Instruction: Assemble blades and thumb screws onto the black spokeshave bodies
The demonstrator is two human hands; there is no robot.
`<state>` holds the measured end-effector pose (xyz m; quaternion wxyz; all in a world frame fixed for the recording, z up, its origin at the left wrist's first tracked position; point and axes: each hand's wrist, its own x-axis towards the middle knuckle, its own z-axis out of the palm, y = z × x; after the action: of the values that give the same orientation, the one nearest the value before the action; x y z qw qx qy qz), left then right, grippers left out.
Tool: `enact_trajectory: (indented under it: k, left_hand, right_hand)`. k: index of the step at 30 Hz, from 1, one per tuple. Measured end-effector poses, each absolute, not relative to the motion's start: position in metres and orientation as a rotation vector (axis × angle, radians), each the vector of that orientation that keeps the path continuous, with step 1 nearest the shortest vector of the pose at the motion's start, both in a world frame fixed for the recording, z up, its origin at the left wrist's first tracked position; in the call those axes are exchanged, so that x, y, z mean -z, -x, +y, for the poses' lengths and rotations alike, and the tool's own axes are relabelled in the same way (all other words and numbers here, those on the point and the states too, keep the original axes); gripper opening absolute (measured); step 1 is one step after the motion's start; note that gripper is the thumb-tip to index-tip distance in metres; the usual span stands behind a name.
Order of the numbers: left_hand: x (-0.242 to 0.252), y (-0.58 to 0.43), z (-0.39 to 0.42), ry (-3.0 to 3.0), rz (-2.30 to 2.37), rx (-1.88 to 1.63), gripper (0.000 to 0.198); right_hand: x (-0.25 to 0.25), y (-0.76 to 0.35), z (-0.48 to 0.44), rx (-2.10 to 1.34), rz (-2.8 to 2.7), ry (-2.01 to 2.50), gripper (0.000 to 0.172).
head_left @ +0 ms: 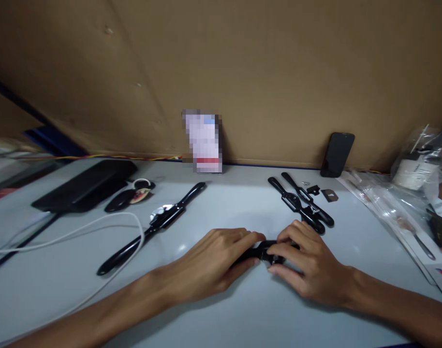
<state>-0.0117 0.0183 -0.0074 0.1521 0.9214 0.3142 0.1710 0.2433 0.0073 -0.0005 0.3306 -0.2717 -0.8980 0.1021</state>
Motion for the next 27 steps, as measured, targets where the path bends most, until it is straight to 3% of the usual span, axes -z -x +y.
enact_trajectory:
  k: [2,6,12,15,18,22,27]
  left_hand:
    - [0.0079,0.0117,0.0184,-2.681,0.889,-0.495,0.02]
    - [0.0083,0.0118,0.0181,-2.715,0.897,-0.534,0.021]
    - [0.0071,0.012,0.0185,-2.678,0.899,-0.526,0.024]
    - [0.0062,0.0122,0.0182,-2.644,0.906,-0.505,0.025]
    - [0.0062,0.0124,0.0178,-2.661,0.903,-0.511,0.026]
    - [0.0063,0.0123,0.0177,-2.689,0.904,-0.518,0.028]
    - [0.0061,0.0114,0.0183,-2.68,0.889,-0.507,0.027]
  right_hand:
    - [-0.0008,-0.2433,0.0085,-0.272,-2.32,0.735,0.014]
    - [-0.0047,-0.2463,0.0143,-0.38,-2.203,0.74,0.04]
    - [-0.0032,-0.2468,0.0138,-0.364,-2.223,0.676,0.026]
    - [-0.0051,-0.2461,0.0108,-0.371,-2.252,0.559,0.006]
    - [-0.0079,-0.2471,0.0104,-0.405,-2.131,0.643,0.025]
    - [-0.0053,-0.2489,0.0125,-0.399,-2.171,0.846,0.012]
    - [-0.0011,-0.2489,0.0109,-0.355,-2.394,0.694,0.015]
